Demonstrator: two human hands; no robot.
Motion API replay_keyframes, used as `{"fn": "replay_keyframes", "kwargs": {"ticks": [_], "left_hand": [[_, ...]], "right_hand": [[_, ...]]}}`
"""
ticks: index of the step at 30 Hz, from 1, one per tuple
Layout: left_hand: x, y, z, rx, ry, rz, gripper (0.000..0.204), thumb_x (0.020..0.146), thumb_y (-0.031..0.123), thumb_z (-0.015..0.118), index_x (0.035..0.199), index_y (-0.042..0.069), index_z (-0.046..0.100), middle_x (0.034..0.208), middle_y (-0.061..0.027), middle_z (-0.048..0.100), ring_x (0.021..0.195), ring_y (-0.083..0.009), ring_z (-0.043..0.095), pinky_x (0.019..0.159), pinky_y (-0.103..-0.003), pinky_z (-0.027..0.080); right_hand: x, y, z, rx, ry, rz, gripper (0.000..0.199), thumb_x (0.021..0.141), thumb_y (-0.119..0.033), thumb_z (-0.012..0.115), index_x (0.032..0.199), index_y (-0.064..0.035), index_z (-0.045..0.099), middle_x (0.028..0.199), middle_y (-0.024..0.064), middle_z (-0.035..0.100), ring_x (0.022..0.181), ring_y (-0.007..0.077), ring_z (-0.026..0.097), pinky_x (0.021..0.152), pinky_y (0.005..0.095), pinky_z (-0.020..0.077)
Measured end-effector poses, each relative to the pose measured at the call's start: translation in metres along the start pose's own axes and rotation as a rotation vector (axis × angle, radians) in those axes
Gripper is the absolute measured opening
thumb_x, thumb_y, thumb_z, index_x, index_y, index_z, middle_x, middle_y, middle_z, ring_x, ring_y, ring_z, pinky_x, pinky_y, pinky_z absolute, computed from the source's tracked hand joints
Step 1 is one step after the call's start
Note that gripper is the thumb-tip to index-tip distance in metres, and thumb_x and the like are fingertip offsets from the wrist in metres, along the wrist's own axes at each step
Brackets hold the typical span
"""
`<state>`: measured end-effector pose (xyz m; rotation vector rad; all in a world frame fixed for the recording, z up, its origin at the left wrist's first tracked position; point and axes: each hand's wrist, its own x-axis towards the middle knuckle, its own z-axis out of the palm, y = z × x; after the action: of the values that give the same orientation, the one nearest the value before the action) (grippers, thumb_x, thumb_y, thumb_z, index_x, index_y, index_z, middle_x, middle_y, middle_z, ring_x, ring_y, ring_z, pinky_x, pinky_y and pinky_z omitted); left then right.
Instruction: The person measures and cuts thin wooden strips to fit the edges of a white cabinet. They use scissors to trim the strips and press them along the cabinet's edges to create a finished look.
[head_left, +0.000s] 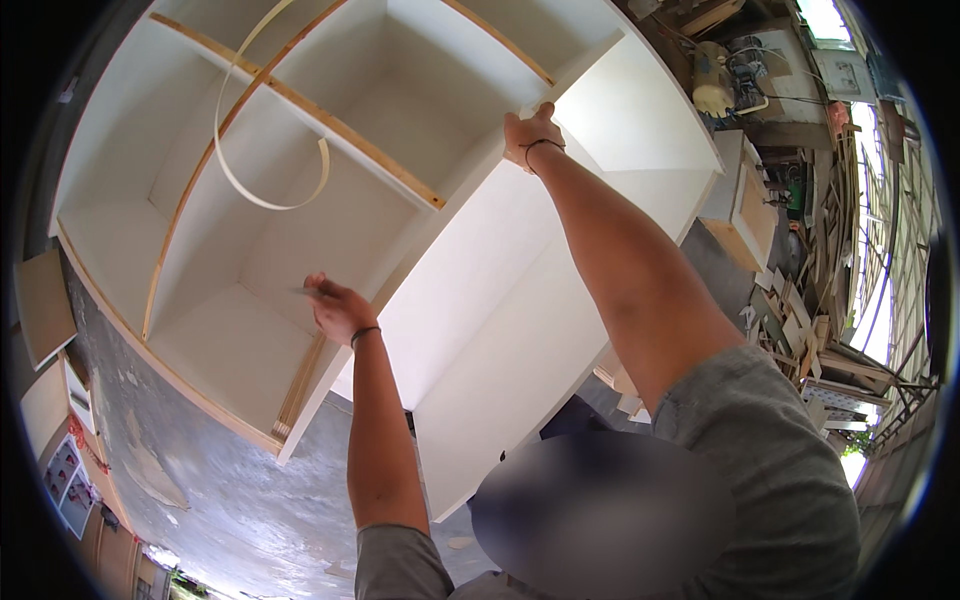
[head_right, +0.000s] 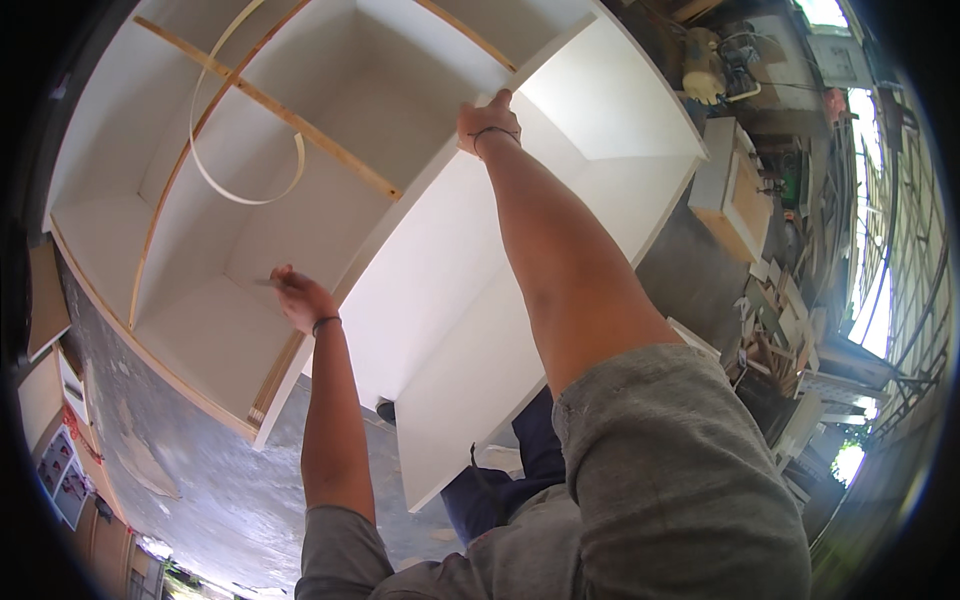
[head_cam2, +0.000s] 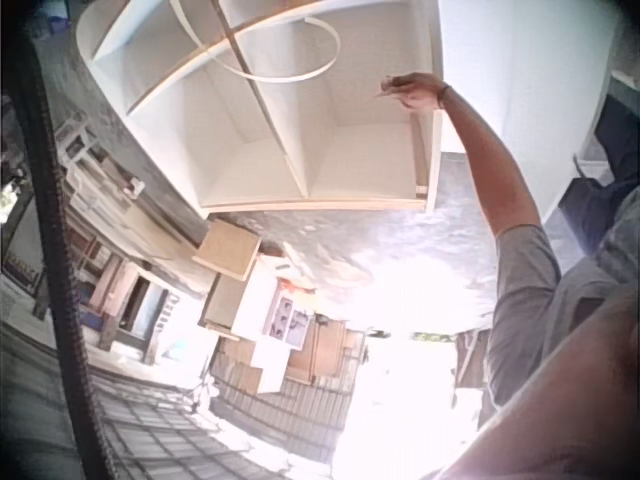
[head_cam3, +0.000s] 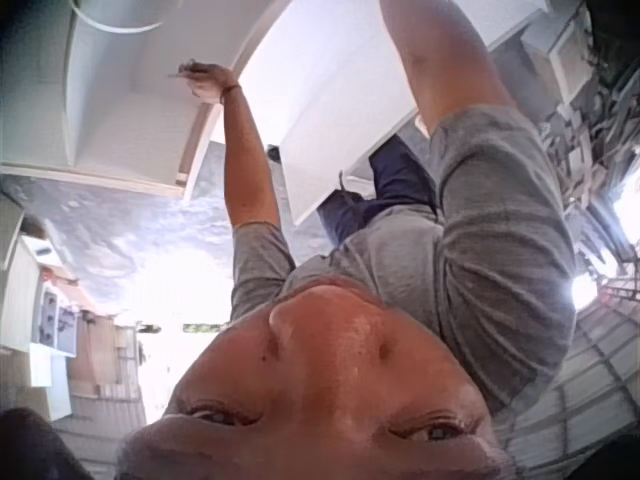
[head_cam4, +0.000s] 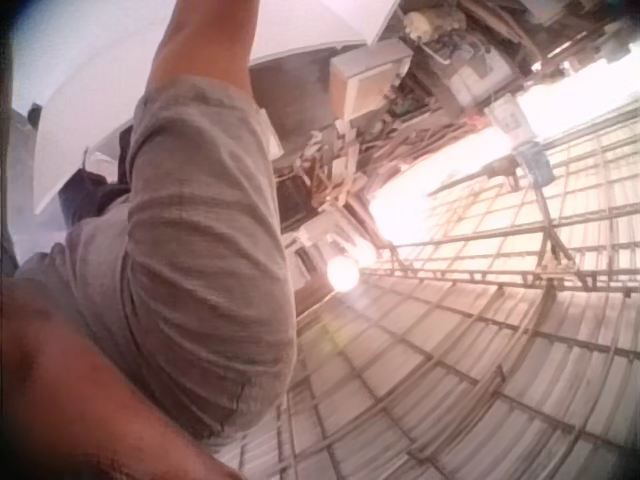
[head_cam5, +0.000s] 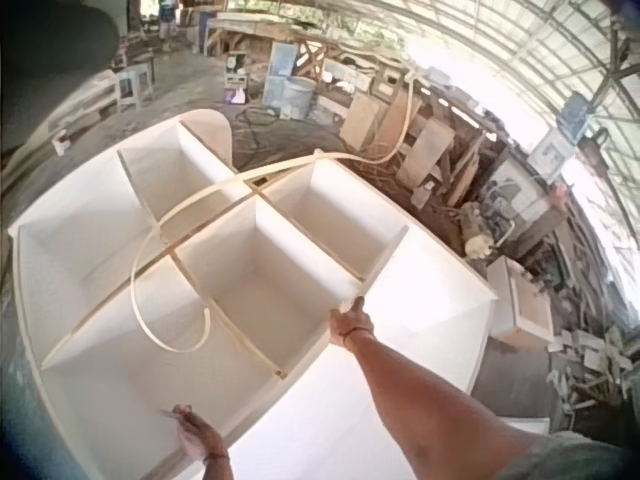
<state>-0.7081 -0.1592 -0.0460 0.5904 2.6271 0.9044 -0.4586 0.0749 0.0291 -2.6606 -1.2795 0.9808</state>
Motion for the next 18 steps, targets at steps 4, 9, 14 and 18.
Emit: {"fn": "replay_keyframes", "kwargs": {"ticks": [4, 9, 14, 18], "left_hand": [[0.002, -0.011, 0.007, 0.174, -0.026, 0.046, 0.033, 0.104, 0.028, 0.036, 0.116, 0.006, 0.056, 0.112, -0.0105, 0.067, 0.103, -0.0294, 0.064, 0.086, -0.04, 0.05], [0.001, -0.013, 0.011, 0.15, -0.019, 0.041, 0.037, 0.104, 0.028, 0.035, 0.12, 0.001, 0.055, 0.112, -0.0128, 0.066, 0.104, -0.0296, 0.064, 0.087, -0.039, 0.051], [0.006, -0.018, 0.011, 0.171, -0.021, 0.037, 0.039, 0.105, 0.028, 0.033, 0.12, -0.001, 0.054, 0.112, -0.0161, 0.066, 0.103, -0.031, 0.064, 0.086, -0.04, 0.051], [0.0, 0.002, 0.011, 0.143, -0.04, -0.022, 0.041, 0.105, 0.031, 0.033, 0.119, -0.001, 0.055, 0.111, -0.0168, 0.065, 0.102, -0.0326, 0.063, 0.085, -0.04, 0.051]], "right_hand": [[0.03, -0.003, -0.031, 0.051, -0.05, 0.022, 0.067, 0.086, -0.036, 0.05, 0.138, -0.0025, 0.022, 0.121, 0.0263, 0.059, 0.113, 0.0382, 0.059, 0.099, 0.0445, 0.0462], [0.07, -0.005, -0.051, -0.008, -0.05, 0.008, 0.072, 0.086, -0.039, 0.051, 0.141, -0.0032, 0.019, 0.127, 0.0271, 0.055, 0.12, 0.0389, 0.055, 0.101, 0.0437, 0.0455], [0.105, -0.006, -0.069, -0.005, -0.025, 0.018, 0.074, 0.087, -0.042, 0.051, 0.142, -0.0037, 0.019, 0.129, 0.0276, 0.054, 0.12, 0.0396, 0.054, 0.101, 0.0433, 0.0454], [0.144, -0.003, -0.088, -0.033, 0.044, -0.013, 0.073, 0.087, -0.044, 0.049, 0.14, -0.0034, 0.02, 0.127, 0.0288, 0.054, 0.117, 0.0399, 0.057, 0.099, 0.043, 0.0475]]}}
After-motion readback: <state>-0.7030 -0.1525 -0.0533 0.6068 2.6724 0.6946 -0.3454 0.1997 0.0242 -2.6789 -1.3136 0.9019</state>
